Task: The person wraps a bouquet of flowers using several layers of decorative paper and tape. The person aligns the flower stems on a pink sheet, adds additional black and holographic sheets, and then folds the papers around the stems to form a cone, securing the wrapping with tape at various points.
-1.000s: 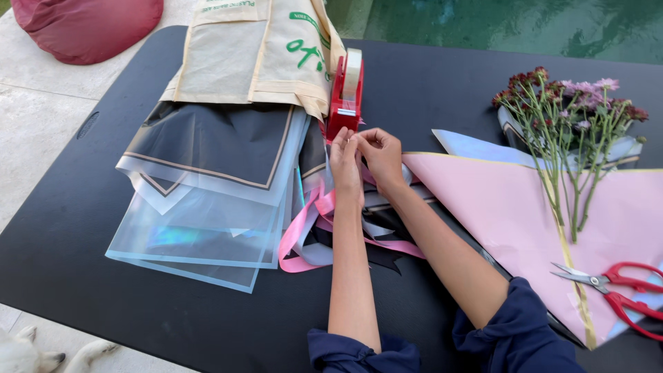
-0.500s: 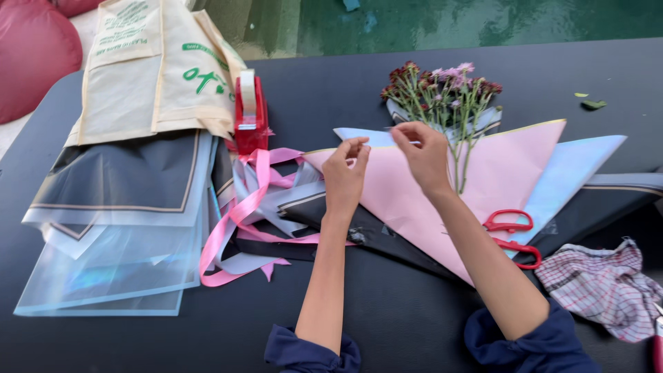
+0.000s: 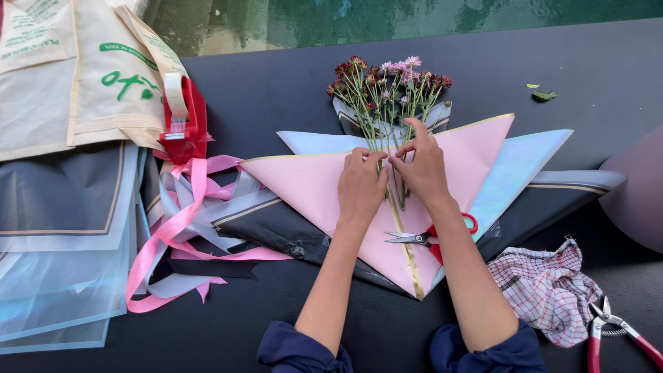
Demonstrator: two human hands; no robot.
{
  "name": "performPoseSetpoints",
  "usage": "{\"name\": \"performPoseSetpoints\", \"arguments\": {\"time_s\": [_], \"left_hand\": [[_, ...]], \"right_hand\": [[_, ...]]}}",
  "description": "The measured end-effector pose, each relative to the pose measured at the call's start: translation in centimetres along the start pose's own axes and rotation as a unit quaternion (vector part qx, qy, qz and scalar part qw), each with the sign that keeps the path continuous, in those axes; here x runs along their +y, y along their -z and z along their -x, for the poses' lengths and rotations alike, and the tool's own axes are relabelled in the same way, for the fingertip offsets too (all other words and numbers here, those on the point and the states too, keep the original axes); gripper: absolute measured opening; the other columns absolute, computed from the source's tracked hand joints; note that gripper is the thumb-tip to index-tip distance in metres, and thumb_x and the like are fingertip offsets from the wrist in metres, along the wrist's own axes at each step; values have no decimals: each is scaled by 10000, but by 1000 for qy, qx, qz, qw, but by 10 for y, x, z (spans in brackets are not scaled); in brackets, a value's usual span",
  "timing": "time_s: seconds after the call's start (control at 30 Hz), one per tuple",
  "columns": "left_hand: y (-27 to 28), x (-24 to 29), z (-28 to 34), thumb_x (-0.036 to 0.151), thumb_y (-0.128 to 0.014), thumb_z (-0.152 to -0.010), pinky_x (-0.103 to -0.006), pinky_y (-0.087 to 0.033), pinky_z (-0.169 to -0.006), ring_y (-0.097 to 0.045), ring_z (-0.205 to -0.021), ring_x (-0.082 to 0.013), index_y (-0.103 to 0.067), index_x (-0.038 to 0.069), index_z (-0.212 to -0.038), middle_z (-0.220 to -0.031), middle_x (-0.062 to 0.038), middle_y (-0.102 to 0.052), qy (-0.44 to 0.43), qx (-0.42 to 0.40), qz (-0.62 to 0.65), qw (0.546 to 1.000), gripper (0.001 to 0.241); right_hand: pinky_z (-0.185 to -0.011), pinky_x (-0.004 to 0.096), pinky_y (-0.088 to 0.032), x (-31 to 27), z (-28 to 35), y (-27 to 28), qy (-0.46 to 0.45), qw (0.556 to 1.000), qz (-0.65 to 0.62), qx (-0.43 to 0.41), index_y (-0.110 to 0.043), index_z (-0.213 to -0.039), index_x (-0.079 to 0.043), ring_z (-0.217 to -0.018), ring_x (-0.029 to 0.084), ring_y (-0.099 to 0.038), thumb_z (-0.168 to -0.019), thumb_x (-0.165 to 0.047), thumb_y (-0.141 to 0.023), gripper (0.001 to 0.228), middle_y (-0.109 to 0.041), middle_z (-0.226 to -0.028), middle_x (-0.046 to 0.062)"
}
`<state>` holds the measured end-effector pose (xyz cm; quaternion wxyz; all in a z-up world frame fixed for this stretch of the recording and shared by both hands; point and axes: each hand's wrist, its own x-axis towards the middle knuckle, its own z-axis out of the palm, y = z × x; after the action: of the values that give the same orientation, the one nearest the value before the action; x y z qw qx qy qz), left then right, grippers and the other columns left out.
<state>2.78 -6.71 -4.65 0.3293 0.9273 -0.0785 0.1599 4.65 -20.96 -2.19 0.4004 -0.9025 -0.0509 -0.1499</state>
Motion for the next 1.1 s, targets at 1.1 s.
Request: {"name": "performPoseSetpoints", "arguments": {"time_s": [1.1], "left_hand": [[-2,2,5,246,-878,-703,-435,-461,-945,-499,-1136,-269,-600,161,-1160,-1149,-31,-443,54,-80,39,995,542]], "right_hand": [[-883,376,-435,50,-6,-14,-34,998,32,-39,-773,-867,-160,-1023,238,-459,-863,-202,-770,42,-471,-954,38]]}}
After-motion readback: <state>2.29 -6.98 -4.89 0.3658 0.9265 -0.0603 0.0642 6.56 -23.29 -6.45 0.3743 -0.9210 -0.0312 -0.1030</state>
